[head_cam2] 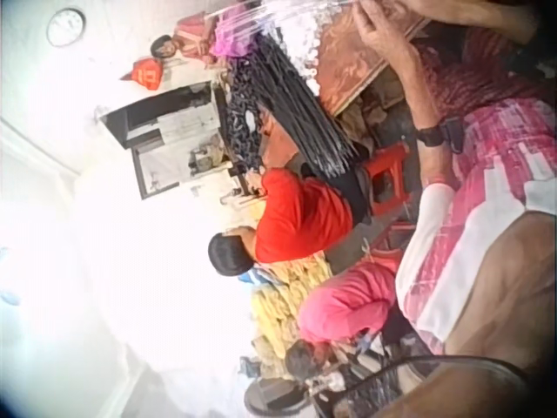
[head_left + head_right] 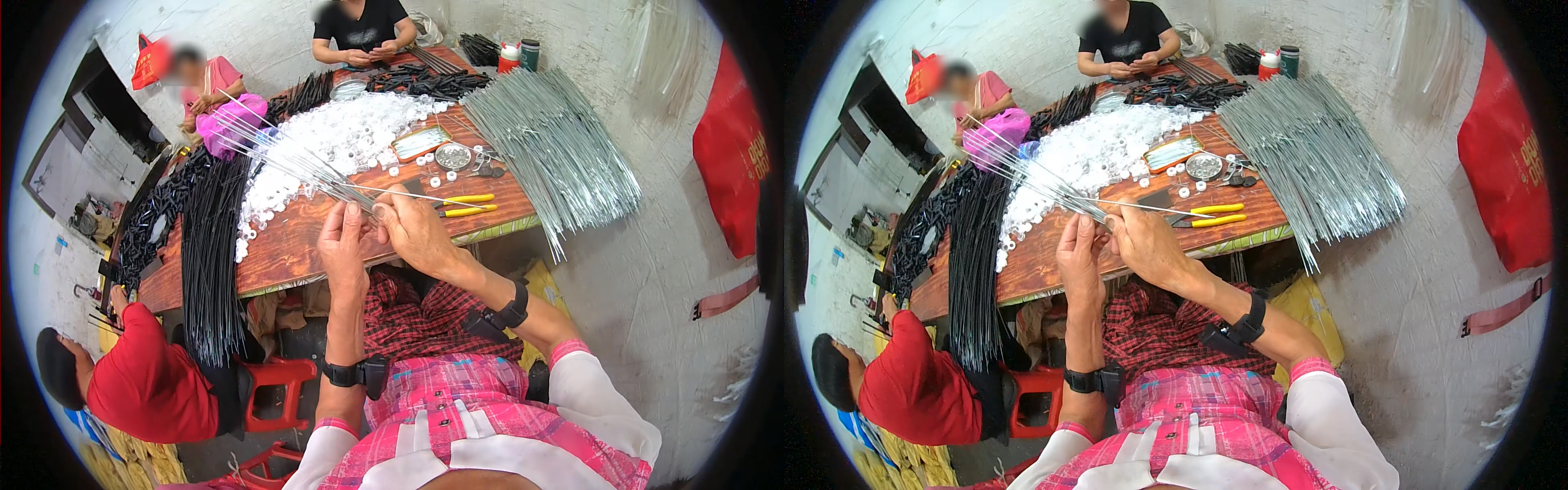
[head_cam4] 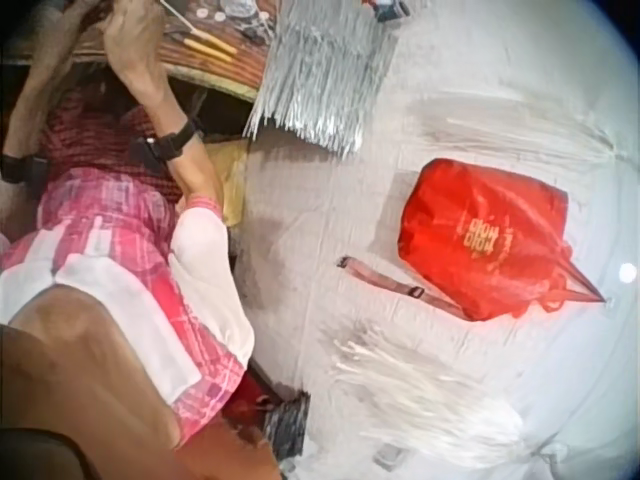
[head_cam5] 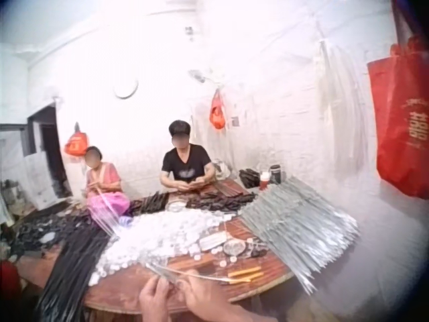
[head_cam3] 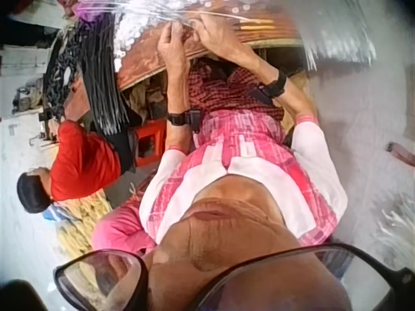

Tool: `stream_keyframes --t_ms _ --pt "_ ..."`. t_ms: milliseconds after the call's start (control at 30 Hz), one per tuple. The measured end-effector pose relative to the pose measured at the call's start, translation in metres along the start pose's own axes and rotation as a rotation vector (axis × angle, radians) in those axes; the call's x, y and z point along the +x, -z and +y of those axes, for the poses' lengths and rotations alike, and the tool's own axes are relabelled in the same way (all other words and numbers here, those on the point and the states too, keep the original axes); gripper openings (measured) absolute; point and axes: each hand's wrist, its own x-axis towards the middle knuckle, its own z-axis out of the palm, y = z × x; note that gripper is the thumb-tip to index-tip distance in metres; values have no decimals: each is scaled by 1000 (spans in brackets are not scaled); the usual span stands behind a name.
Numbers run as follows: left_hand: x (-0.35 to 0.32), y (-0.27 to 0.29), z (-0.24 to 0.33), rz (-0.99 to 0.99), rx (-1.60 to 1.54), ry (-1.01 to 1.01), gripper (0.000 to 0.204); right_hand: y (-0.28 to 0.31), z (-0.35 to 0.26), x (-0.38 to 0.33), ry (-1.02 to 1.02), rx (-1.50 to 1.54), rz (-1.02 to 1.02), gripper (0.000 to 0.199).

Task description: The person is assembling umbrella frames by threading metal ribs through a central hub and using pliers to secure them.

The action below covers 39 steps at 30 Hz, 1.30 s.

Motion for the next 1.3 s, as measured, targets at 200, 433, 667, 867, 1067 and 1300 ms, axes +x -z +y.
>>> stream_keyframes --t_ms 200,433,667,867,1067,1300 --pt "5 4 2 27 -167 51 15 -9 5 -4 -72 123 -13 22" --pt "13 15 2 6 -103 75 16 -20 7 -4 -261 440 -33 27" --pt "18 14 7 -39 -108 -42 14 -15 28 6 -157 186 98 30" --pt "35 53 40 97 23 -138 17 67 27 22 -234 356 510 32" --pt "29 35 41 17 123 -52 20 47 4 6 -305 350 241 29" --pt "15 9 25 -18 65 19 18 -26 10 -16 -86 150 238 20"
